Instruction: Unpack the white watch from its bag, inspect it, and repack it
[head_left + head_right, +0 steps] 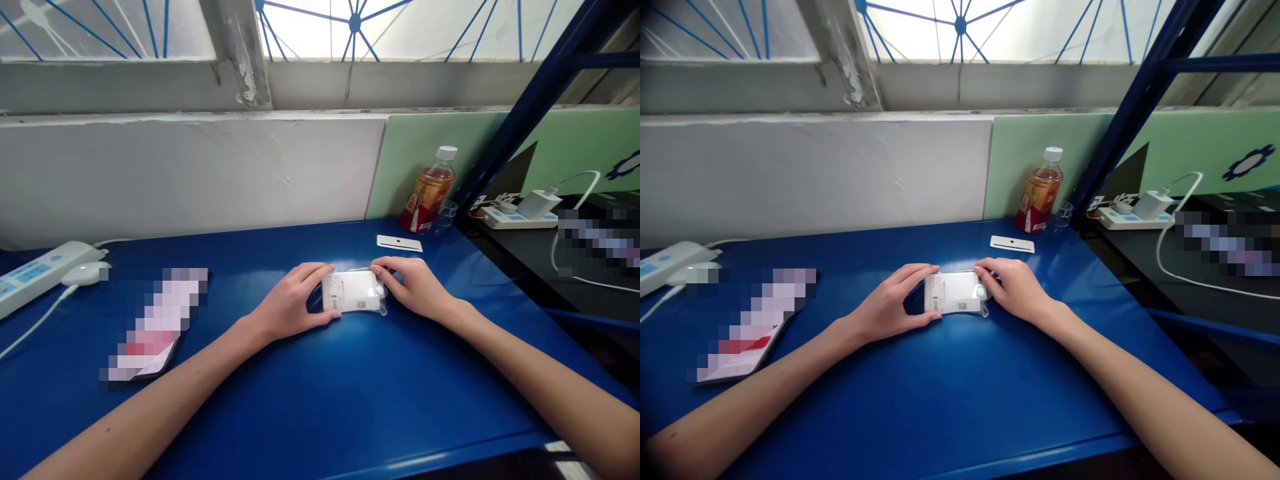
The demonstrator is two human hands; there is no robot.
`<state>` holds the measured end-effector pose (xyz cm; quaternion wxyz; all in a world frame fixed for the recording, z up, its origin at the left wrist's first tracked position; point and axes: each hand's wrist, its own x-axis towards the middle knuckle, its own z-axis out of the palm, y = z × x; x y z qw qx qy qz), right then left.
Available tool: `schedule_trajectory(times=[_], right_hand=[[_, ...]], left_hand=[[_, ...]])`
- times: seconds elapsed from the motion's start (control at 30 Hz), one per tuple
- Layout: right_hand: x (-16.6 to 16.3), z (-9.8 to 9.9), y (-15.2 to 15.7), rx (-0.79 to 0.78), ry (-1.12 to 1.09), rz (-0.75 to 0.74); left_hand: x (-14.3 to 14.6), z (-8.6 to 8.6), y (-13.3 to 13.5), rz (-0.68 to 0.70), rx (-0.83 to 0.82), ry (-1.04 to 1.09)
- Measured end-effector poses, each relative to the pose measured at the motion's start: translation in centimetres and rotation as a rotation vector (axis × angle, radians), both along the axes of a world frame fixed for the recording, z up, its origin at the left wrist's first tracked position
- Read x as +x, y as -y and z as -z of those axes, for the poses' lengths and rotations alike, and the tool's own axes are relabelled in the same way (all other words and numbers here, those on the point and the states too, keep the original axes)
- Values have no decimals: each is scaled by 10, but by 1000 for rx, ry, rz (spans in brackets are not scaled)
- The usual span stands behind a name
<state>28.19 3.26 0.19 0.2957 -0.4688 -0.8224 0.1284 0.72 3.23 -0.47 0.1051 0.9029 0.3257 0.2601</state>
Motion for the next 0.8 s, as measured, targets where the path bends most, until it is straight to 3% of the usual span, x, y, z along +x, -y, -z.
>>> schedule_trajectory(times=[0.17,0.33,0.8], right_hand=[[6,-4,-1,87,102,-123],[9,-11,1,55,229,-287],[5,-3,3,-51,259,-249]], left_hand=[[2,-2,-1,-6,-32,-29],[4,-3,-1,-23,-12,-75],[2,-1,-2,-72,-39,-158]])
